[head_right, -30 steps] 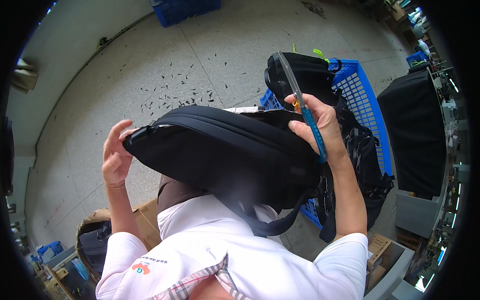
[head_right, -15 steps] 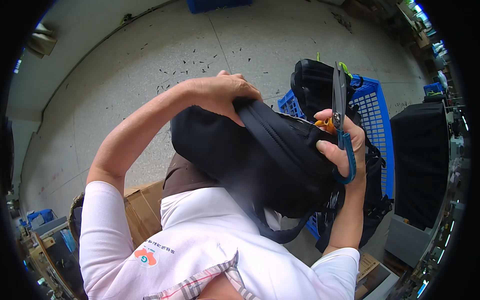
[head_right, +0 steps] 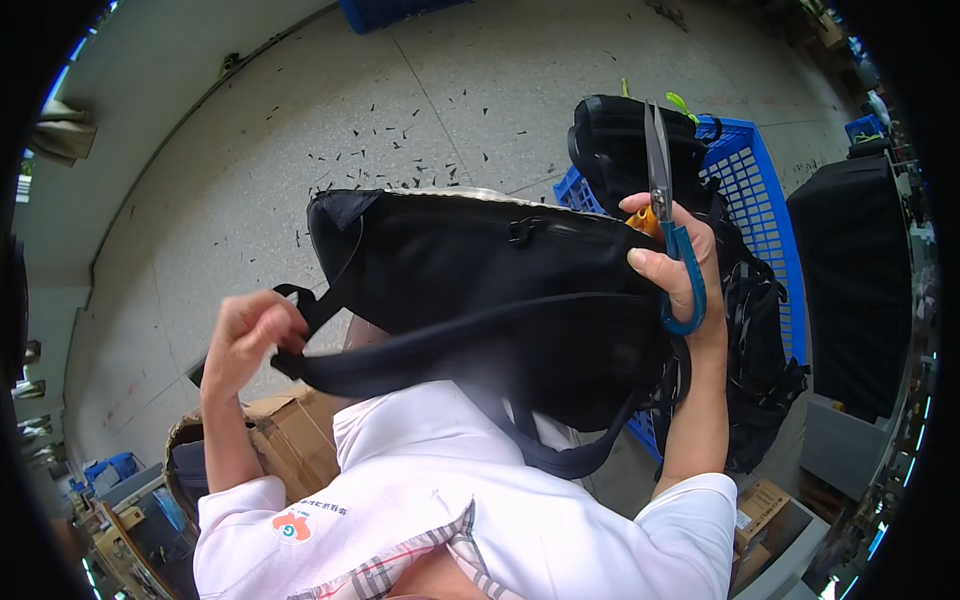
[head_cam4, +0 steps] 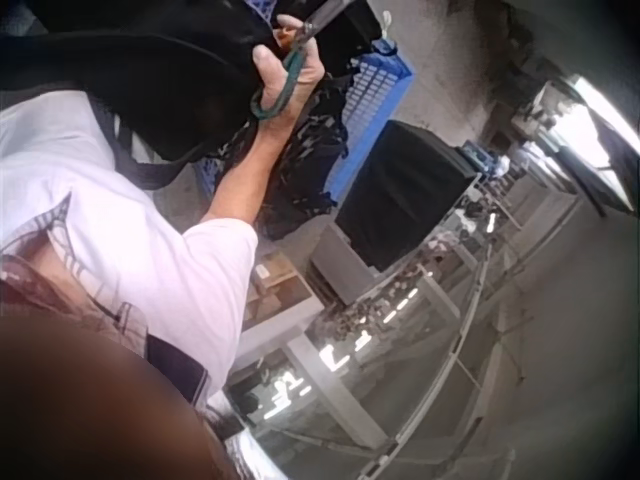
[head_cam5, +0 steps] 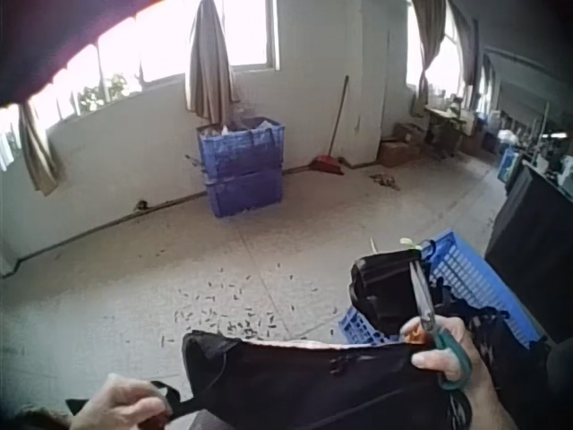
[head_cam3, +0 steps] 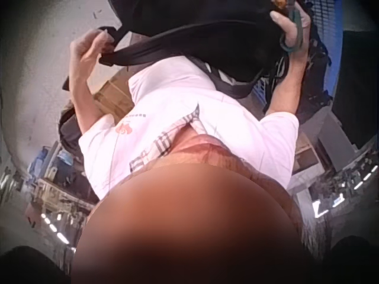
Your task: Trimming excess fabric and threads from backpacks using scissors.
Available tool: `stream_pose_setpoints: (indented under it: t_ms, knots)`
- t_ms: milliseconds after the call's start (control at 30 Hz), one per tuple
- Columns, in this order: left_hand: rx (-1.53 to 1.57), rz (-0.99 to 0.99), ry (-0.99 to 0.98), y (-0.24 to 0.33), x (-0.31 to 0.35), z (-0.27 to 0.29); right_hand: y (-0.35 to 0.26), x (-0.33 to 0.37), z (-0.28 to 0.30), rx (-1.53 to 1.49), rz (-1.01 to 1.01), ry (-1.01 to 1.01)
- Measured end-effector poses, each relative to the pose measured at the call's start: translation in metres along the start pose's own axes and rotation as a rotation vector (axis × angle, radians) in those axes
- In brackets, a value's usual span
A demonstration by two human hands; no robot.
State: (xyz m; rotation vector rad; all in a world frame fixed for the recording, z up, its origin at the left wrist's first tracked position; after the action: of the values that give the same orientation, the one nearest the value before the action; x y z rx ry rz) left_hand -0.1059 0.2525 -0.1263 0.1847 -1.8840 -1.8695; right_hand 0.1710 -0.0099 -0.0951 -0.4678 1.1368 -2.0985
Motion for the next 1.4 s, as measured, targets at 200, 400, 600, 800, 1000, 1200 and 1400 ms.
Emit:
stream_pose_setpoints:
  t_ms: [200,400,600,800,1000,1200,1400]
  knots:
    - [0.311,-0.129,0.143,-0.051,-0.081,0.017,-0.023,-0.003,-0.003,-0.023,0.113,0.013]
    - [0.697,-0.014,0.02,-0.046,-0.109,-0.022,-0.026,0.013,0.012,0.065,0.103,0.149]
    - [0.418,-0.448,0.077,0.142,-0.082,0.041,-0.051,0.016,0.012,-0.19,0.169,0.298]
    - [0.453,-0.204,-0.057,0.078,-0.149,0.04,0.016,0.009,-0.023,-0.06,-0.017,0.195]
    - [0.549,-0.224,-0.106,0.06,-0.156,0.031,-0.015,-0.001,0.011,0.335,0.233,0.128]
    - [0.63,-0.325,-0.18,0.062,-0.155,0.027,-0.036,-0.005,0.023,0.848,0.387,0.019]
    - [0.665,-0.34,-0.216,0.049,-0.156,0.032,-0.061,-0.009,0.019,1.041,0.586,-0.018]
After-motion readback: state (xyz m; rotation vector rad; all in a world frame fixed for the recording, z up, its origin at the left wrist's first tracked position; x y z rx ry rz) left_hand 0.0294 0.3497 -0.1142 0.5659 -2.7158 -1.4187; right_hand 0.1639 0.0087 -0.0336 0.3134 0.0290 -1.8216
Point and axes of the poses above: each hand's wrist, its own x-axis away from the middle knuckle, its own z-axis out of the back of the hand, y = z × x, the point moved 8 cm from there along -x, towards the middle knuckle, and after that the axes turned 15 degrees about x, right-handed, at the moved point
